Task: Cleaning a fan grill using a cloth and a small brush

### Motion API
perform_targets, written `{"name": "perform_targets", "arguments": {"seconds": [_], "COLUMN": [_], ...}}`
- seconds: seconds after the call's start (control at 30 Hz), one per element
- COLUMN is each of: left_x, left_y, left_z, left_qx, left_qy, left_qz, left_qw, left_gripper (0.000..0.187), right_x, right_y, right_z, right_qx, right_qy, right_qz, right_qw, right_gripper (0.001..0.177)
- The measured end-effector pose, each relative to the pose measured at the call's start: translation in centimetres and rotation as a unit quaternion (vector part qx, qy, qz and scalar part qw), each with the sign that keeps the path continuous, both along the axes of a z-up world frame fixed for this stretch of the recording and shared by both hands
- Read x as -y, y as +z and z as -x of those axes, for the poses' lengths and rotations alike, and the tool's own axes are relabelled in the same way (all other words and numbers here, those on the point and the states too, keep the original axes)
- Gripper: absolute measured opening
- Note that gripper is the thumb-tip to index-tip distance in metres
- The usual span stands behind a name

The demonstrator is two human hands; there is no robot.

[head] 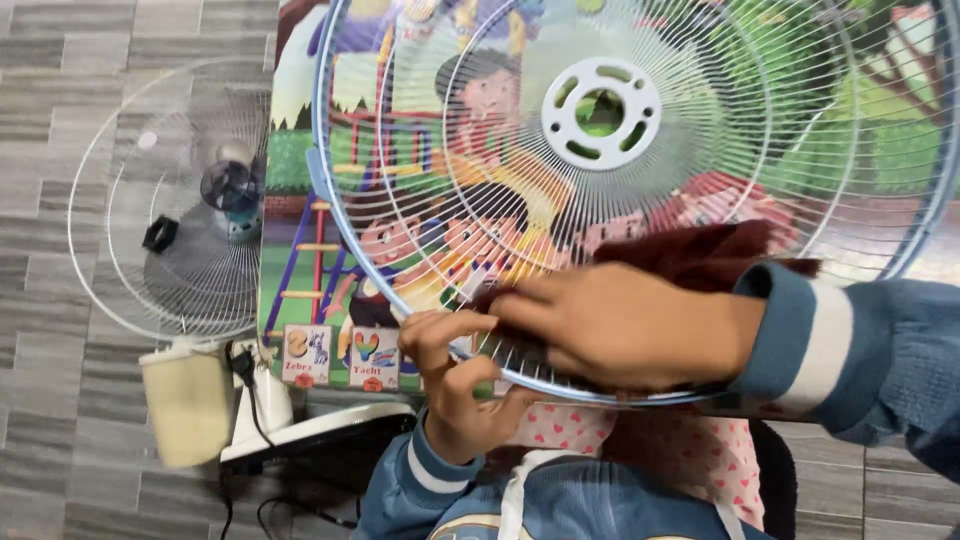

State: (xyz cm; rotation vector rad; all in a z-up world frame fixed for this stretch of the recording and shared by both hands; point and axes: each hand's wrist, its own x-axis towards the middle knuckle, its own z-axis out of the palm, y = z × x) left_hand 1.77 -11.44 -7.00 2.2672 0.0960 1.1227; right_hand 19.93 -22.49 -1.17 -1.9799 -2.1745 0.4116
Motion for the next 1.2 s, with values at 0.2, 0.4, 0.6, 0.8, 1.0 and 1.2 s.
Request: {"name": "perform_targets", "arguments": {"seconds": [0.2, 0.4, 0.6, 0.8, 1.0, 1.2], "left_x": [-0.2, 0.2, 0.1, -0.1, 0.0, 0.0], "left_y": [-0.1, 0.2, -0.2, -1.9, -1.0, -0.8], "left_z": [-0.4, -0.4, -0.5, -0.4, -1.2, -1.3], "left_qx": [0.008, -0.060, -0.067, -0.100, -0.055, 0.026], "left_qy": [-0.031, 0.025, 0.013, 0.031, 0.029, 0.005], "left_qz": [0.007, -0.067, -0.072, -0.083, -0.085, -0.050], "left_qw": [0.999, 0.996, 0.995, 0.991, 0.995, 0.998], "left_gripper": [0.060, 0.042, 0.040, 0.045, 0.066, 0.075], "right_x": [0.4, 0.5, -1.7, -1.5, -0.4, -0.6], "right_y": [1.9, -0.9, -1.6, -2.3, -1.5, 0.2], "right_z": [-0.7, -3.6, -8.9, -5.5, -1.9, -1.6], "right_qx": [-0.380, -0.018, 0.286, 0.174, 0.004, -0.477], "right_qy": [0.007, 0.016, -0.126, -0.123, -0.018, 0.070], "right_qz": [0.049, -0.105, -0.163, -0.151, -0.123, 0.026], "right_qw": [0.924, 0.994, 0.936, 0.965, 0.992, 0.876], "right_gripper": [0.043, 0.038, 0.041, 0.042, 0.044, 0.051]}}
